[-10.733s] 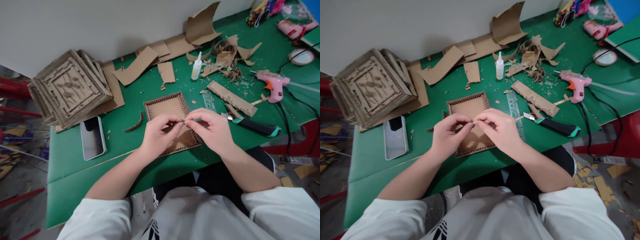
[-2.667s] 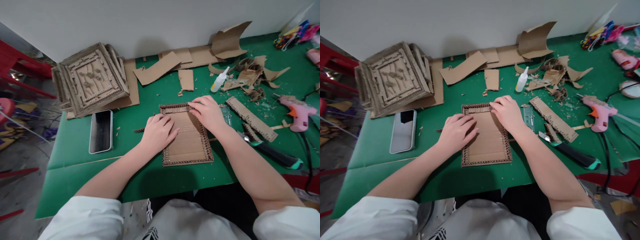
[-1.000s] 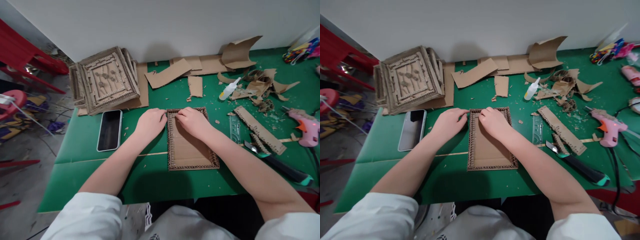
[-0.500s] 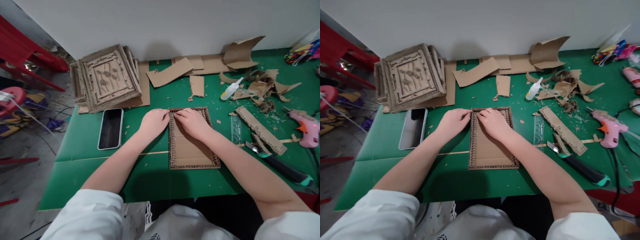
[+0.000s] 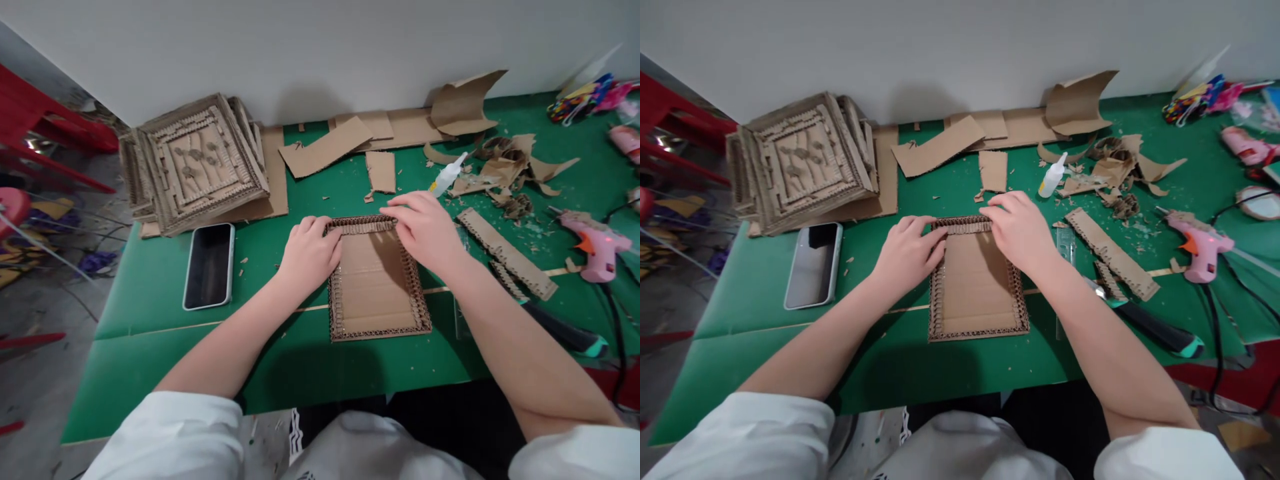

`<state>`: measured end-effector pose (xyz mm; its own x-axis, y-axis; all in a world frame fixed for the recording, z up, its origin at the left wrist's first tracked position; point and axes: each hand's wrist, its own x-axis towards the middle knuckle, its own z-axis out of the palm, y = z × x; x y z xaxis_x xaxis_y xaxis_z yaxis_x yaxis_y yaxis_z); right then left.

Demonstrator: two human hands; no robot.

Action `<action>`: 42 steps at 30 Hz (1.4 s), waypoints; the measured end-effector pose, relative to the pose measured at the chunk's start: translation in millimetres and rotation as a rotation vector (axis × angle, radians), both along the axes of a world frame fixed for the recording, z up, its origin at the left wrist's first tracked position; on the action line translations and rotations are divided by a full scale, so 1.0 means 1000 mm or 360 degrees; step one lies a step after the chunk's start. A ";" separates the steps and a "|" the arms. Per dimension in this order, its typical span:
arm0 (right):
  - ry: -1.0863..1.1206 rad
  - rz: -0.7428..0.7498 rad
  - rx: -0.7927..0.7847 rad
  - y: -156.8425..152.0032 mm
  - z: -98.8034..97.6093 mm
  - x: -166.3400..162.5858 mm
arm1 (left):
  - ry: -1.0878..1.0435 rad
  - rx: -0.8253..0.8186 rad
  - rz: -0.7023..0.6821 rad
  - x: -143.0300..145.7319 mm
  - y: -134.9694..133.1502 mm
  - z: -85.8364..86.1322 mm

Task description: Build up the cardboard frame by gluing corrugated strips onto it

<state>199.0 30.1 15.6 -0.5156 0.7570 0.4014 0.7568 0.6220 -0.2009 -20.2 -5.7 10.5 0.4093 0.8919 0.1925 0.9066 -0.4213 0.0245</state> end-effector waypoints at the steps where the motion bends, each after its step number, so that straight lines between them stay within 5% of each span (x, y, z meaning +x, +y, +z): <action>1: -0.0013 -0.0048 0.0007 -0.001 -0.001 0.007 | 0.0020 0.0004 -0.0004 0.001 0.000 -0.001; 11: -0.0342 -0.0211 -0.0106 -0.008 -0.028 0.010 | 0.0114 -0.0058 -0.0007 0.002 -0.001 -0.005; 35: -0.0326 -0.0305 -0.0044 -0.012 -0.032 0.013 | 0.0182 -0.0059 0.0045 0.004 -0.003 -0.007; 42: -0.0276 -0.0168 0.0097 -0.014 -0.025 0.008 | 0.0196 -0.0082 0.0054 0.005 -0.003 -0.007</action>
